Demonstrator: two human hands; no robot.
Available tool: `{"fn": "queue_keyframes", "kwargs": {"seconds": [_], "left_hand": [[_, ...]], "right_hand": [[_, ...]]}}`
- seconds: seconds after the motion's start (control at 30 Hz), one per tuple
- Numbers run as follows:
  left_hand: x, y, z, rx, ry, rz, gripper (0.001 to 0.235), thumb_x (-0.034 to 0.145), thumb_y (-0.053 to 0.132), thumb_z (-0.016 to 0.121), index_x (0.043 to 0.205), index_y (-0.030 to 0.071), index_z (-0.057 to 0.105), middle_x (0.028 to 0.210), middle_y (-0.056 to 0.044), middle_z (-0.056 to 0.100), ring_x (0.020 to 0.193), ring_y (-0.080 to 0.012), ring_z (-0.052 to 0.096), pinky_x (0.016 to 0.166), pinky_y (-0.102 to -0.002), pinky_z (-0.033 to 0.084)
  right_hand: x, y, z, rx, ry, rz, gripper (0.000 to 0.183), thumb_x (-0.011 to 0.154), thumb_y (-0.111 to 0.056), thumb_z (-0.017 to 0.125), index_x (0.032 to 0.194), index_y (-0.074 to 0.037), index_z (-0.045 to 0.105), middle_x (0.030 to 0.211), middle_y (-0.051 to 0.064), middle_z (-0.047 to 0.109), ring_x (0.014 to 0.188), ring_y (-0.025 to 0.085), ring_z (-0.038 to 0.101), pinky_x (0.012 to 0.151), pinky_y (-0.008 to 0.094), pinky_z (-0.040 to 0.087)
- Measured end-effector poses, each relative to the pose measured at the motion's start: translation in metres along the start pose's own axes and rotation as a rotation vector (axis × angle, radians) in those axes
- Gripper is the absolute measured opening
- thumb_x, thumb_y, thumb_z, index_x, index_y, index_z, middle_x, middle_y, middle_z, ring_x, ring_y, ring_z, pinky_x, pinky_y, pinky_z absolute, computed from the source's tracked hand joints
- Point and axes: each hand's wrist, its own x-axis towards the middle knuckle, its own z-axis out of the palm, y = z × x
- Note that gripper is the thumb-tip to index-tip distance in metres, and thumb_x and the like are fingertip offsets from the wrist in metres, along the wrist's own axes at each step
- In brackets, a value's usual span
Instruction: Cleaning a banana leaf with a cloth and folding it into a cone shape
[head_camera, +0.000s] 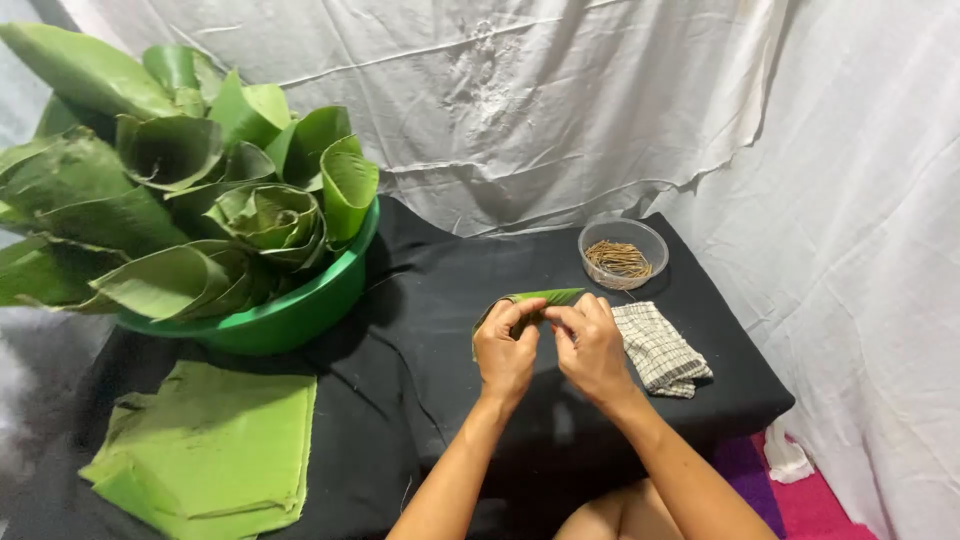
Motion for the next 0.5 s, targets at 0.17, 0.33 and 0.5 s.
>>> {"fn": "queue_keyframes", "kwargs": {"seconds": [0.17,0.33,0.5], "left_hand": [[-0.014,0.012,-0.022,0.022,0.036,0.028,0.043,0.068,-0.004,0.066,0.097,0.022,0.084,0.077,-0.002,0.070,0.077,-0.0225,0.072,0.072,-0.031,0.059],[-0.024,0.011,-0.038,0.039,0.057,0.033,0.045,0.066,-0.005,0.064,0.097,0.022,0.084,0.075,-0.003,0.069,0.074,-0.0237,0.072,0.070,-0.032,0.058],[-0.032,0.008,-0.052,0.052,0.077,-0.041,0.045,0.068,-0.005,0.066,0.098,0.023,0.085,0.078,-0.003,0.070,0.076,-0.0205,0.072,0.069,-0.029,0.058]], "right_hand": [[-0.014,-0.029,0.006,0.087,0.006,0.088,0.020,0.082,-0.007,0.071,0.095,-0.020,0.077,0.074,0.004,0.051,0.075,0.025,0.057,0.075,0.034,0.051],[-0.024,-0.051,0.017,0.247,-0.012,0.282,0.018,0.083,-0.007,0.074,0.095,-0.018,0.080,0.072,0.006,0.052,0.071,0.025,0.058,0.070,0.034,0.051],[-0.032,-0.061,0.029,0.519,-0.110,0.711,0.022,0.085,-0.008,0.073,0.099,-0.020,0.085,0.064,0.004,0.060,0.061,0.010,0.052,0.061,0.027,0.048]]}}
